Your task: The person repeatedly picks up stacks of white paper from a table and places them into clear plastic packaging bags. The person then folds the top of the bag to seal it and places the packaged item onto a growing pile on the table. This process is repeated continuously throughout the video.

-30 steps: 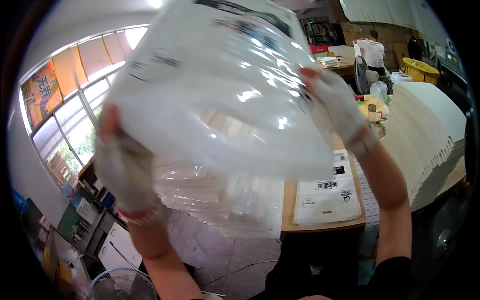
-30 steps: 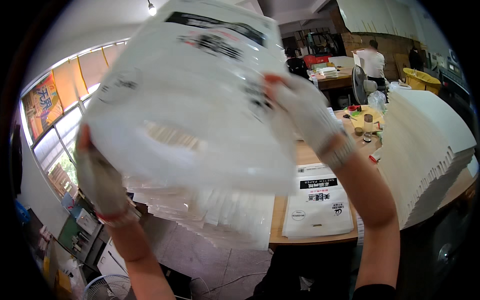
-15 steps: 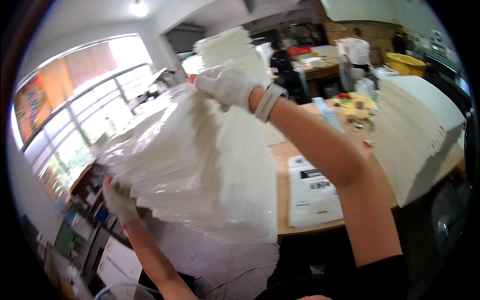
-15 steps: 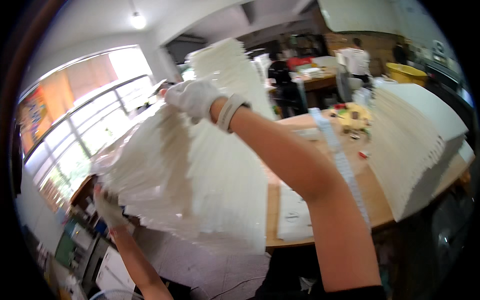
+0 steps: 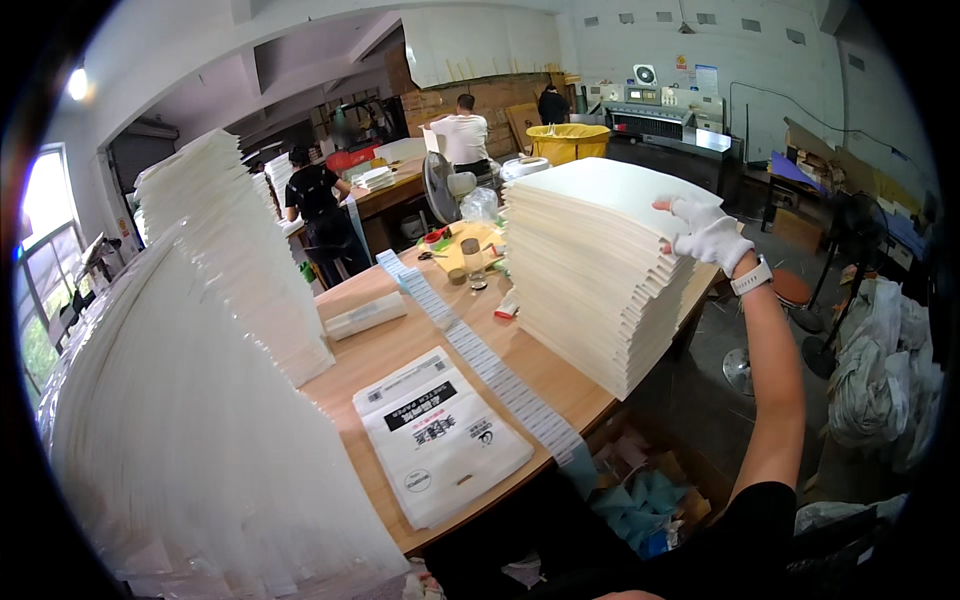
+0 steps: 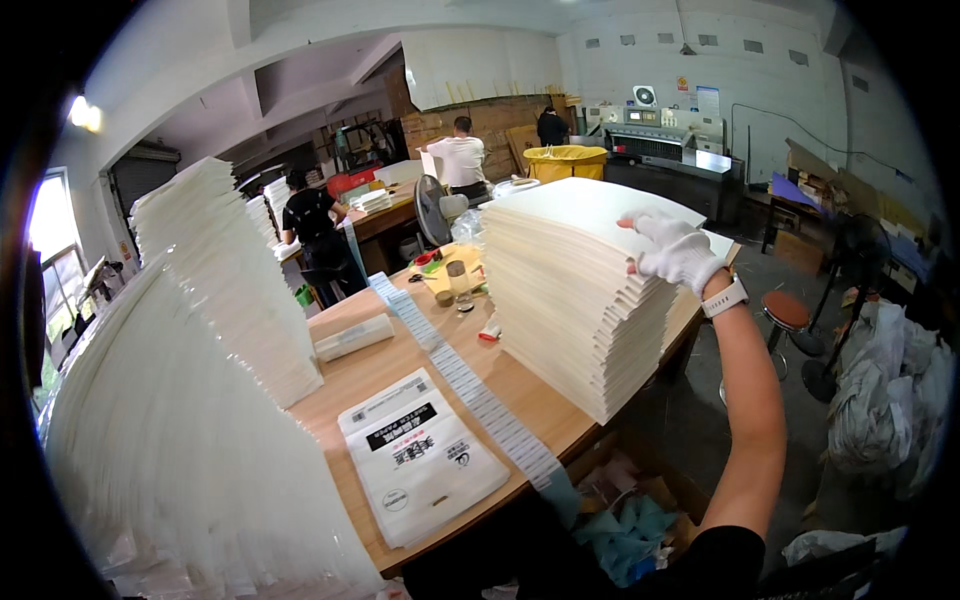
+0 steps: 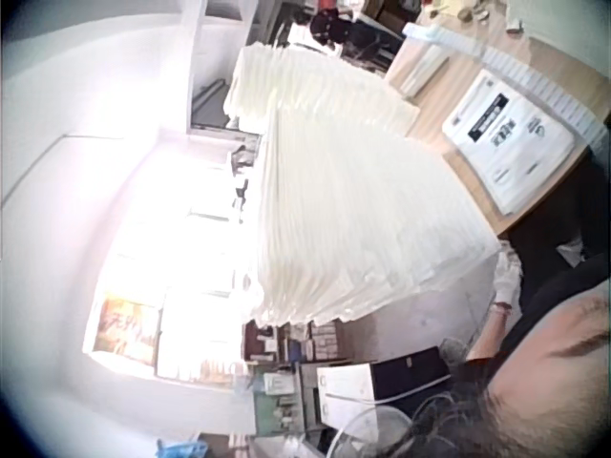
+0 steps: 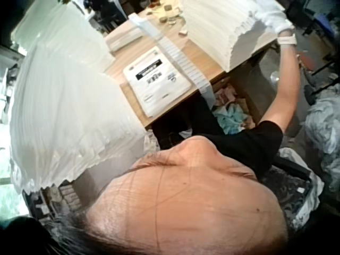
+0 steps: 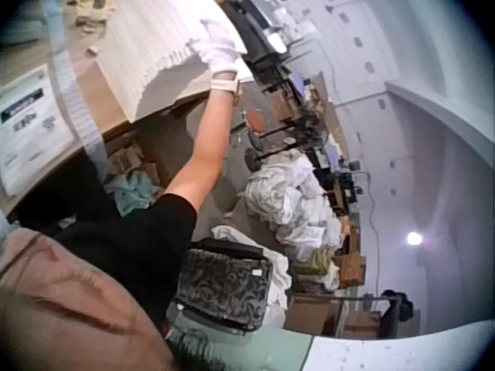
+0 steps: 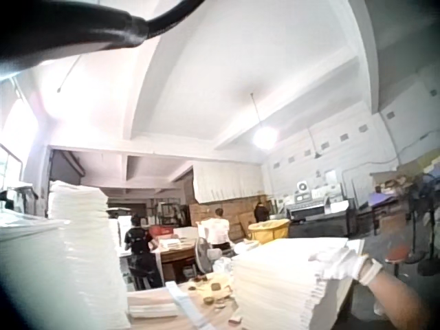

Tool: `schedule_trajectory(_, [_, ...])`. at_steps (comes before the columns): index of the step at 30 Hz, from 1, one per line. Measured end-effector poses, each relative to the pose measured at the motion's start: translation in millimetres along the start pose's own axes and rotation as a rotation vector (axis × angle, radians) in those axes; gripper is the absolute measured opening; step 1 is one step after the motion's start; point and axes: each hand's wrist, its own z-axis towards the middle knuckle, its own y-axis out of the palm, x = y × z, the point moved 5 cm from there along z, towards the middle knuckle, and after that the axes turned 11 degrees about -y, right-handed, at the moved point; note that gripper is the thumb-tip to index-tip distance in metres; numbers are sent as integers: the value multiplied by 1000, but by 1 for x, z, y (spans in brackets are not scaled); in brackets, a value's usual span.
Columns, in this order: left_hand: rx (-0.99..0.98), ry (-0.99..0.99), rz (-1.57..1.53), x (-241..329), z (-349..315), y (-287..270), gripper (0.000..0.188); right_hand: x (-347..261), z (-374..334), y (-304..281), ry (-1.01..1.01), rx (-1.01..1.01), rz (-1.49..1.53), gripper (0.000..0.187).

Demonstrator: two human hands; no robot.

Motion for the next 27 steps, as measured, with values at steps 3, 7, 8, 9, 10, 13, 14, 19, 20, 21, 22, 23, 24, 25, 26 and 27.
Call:
schedule_trajectory(3, [-302,-150,-340,84,67,2,21,30,-15,13,83,-26,165,32])
schedule_trajectory(7, [-506,-163,-401,184,112,-9,25,42,-15,23,-166,182,-20,18])
schedule_trajectory(8, [-565,-155,-391,216,120,-8,30,32,-13,13,-258,238,-82,11])
schedule_trajectory(9, [-554,11,-411,247,133,-7,23,35,-9,10,-243,259,-145,11])
schedule_trajectory(10, [-547,175,-435,281,145,-6,16,37,-5,8,-230,273,-212,11])
schedule_trajectory(13, [-839,400,-541,406,169,12,28,5,-10,-14,-281,303,-406,11])
schedule_trajectory(14, [-925,410,-612,441,179,25,36,-28,-17,-27,-358,315,-413,12])
schedule_trajectory(19, [-1477,-311,-1462,532,180,-17,51,-168,-61,-49,-700,-141,-31,14])
schedule_trajectory(20, [-1355,-364,-1334,528,178,-16,51,-161,-64,-55,-723,-115,117,16])
schedule_trajectory(21, [-1340,-392,-1317,527,171,-23,48,-132,-74,-62,-675,-52,110,18])
schedule_trajectory(22, [-1327,-426,-1294,522,167,-29,45,-101,-85,-68,-623,9,106,19])
schedule_trajectory(23, [-1293,-465,-1276,511,167,-37,43,-82,-92,-74,-519,18,28,23])
schedule_trajectory(24, [-1331,-441,-1292,493,166,-45,37,-61,-97,-63,-158,24,480,21])
schedule_trajectory(25, [-1251,-422,-1235,484,162,-56,30,-43,-112,-37,236,12,890,18])
schedule_trajectory(26, [-1241,-331,-1209,463,162,-58,35,-36,-132,1,636,-12,1291,16])
schedule_trajectory(27, [-1243,-229,-1179,447,163,-57,40,-38,-152,26,536,49,1396,12])
